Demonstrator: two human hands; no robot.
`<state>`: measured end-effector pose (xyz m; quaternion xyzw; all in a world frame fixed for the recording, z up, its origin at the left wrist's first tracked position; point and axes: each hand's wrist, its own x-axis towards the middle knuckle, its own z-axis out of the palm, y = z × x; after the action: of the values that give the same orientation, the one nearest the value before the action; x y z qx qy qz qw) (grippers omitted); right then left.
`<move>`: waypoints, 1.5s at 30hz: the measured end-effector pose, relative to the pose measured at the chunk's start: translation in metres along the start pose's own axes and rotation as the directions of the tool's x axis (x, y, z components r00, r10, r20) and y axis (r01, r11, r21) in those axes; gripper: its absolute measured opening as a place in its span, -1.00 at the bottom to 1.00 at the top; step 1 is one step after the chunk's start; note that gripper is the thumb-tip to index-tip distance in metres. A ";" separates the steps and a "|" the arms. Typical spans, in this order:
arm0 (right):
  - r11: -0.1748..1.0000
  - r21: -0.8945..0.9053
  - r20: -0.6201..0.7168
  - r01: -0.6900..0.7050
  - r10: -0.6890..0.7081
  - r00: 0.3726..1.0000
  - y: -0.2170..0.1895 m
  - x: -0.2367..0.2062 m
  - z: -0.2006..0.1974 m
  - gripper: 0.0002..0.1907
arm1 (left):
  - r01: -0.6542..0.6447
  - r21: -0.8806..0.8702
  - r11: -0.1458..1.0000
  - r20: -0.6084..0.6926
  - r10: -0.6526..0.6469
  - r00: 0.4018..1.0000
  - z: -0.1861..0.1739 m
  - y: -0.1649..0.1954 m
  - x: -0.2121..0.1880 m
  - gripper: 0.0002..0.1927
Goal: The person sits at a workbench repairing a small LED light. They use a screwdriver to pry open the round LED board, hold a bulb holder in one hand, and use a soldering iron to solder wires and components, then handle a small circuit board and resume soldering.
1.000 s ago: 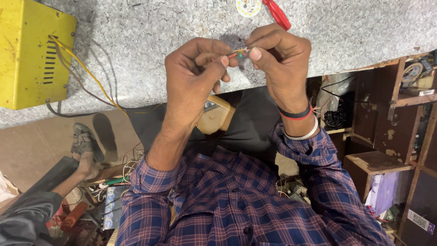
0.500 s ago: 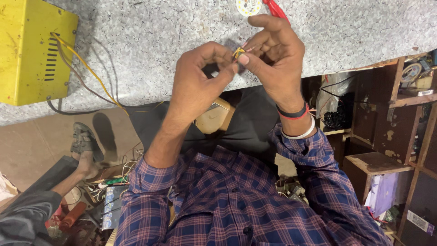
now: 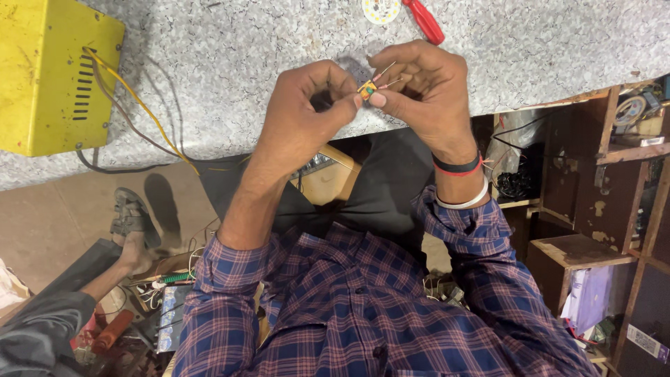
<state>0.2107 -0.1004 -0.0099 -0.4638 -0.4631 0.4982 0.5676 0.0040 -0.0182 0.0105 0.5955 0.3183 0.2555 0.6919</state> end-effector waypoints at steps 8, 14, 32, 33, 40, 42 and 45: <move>1.000 0.029 0.020 -0.008 0.007 1.000 0.001 -0.002 -0.004 -0.72 | -0.020 0.031 0.999 0.023 0.020 1.000 -0.001 0.000 0.001 -0.90; 0.990 0.103 0.067 0.095 -0.102 0.992 0.007 -0.001 -0.010 -0.84 | -0.318 0.355 0.879 -0.103 0.375 0.921 0.008 0.007 -0.006 -0.85; 0.760 0.341 0.041 0.553 -0.600 0.799 -0.026 -0.020 0.005 -0.57 | -0.834 0.476 0.278 0.357 0.805 0.473 0.006 0.080 -0.034 -0.86; 0.751 0.346 0.033 0.563 -0.609 0.792 -0.028 -0.021 0.007 -0.57 | -0.838 0.473 0.273 0.362 0.807 0.467 0.007 0.081 -0.035 -0.85; 0.763 0.335 0.000 0.553 -0.587 0.809 -0.032 -0.024 0.015 -0.61 | -0.838 0.473 0.272 0.358 0.810 0.465 0.007 0.077 -0.039 -0.85; 0.752 0.351 0.014 0.558 -0.600 0.800 -0.032 -0.022 0.013 -0.61 | -0.844 0.457 0.280 0.356 0.812 0.462 0.007 0.075 -0.040 -0.85; 0.755 0.345 0.041 0.557 -0.605 0.795 -0.032 -0.020 0.011 -0.61 | -0.846 0.456 0.278 0.336 0.826 0.452 0.010 0.073 -0.039 -0.84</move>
<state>0.2026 -0.1217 0.0225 -0.1607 -0.5400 0.3974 0.7243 -0.0128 -0.0413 0.0884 0.8513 0.0071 0.4621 0.2483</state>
